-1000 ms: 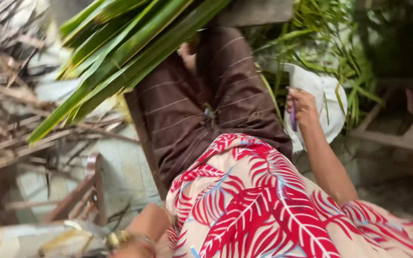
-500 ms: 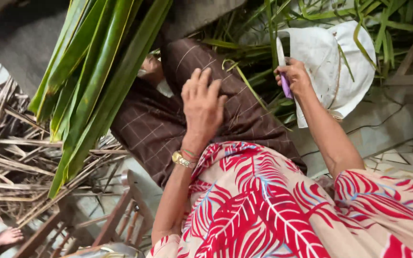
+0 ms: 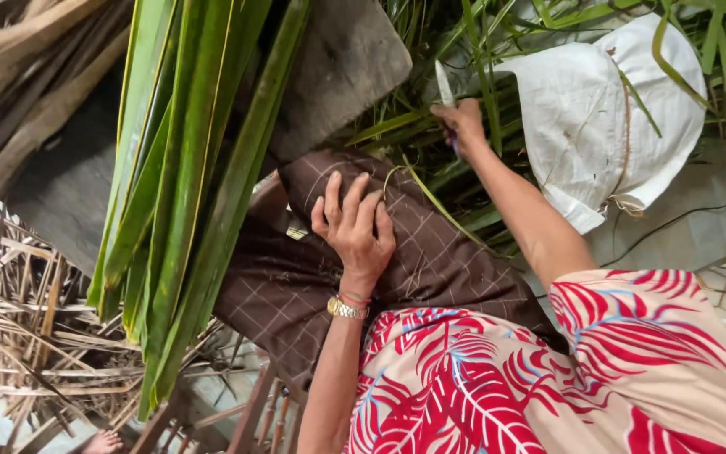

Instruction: Stripping palm leaves with a knife to extract the midribs for broom making or other crafts.

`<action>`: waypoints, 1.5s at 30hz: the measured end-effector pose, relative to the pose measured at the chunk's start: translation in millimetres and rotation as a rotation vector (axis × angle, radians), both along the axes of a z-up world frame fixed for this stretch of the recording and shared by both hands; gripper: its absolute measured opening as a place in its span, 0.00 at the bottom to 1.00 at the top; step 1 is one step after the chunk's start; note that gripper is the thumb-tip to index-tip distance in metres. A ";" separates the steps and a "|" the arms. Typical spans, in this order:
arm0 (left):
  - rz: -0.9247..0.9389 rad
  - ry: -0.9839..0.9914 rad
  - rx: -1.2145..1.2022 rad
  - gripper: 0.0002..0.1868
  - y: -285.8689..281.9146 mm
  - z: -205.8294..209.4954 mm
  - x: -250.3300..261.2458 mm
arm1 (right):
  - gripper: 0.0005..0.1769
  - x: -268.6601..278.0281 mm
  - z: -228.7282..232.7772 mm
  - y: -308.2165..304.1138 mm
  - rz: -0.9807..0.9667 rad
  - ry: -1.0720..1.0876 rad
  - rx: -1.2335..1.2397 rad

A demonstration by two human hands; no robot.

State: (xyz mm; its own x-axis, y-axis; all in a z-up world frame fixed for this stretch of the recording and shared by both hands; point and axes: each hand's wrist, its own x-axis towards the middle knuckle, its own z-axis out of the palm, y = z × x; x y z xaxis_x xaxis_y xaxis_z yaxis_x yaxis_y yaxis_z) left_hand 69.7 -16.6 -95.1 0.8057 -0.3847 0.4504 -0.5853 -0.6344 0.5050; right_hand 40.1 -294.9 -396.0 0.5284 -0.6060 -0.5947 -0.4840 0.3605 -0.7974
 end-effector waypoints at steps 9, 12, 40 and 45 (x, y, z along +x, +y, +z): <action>0.001 0.025 0.012 0.10 4.5 -7.0 0.3 | 0.12 37.7 -9.2 71.1 -0.034 0.106 0.495; 0.002 0.028 0.013 0.10 3.5 -5.4 1.0 | 0.07 55.0 34.9 60.5 -0.187 0.072 0.606; -0.381 0.667 -0.101 0.10 -46.8 65.5 41.9 | 0.08 0.3 373.3 -3.6 0.012 -0.792 0.191; -0.530 1.504 -0.519 0.15 -38.8 72.4 27.7 | 0.07 0.7 350.8 -4.9 -0.004 -0.749 0.054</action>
State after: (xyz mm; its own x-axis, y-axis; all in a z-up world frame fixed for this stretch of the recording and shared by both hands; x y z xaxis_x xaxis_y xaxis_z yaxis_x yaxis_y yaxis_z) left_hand 97.5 -55.4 -22.8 0.4474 -0.8047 -0.3902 0.5000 -0.1366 0.8552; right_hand 40.8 -299.9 -45.2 0.8014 -0.5887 -0.1063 0.1821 0.4093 -0.8940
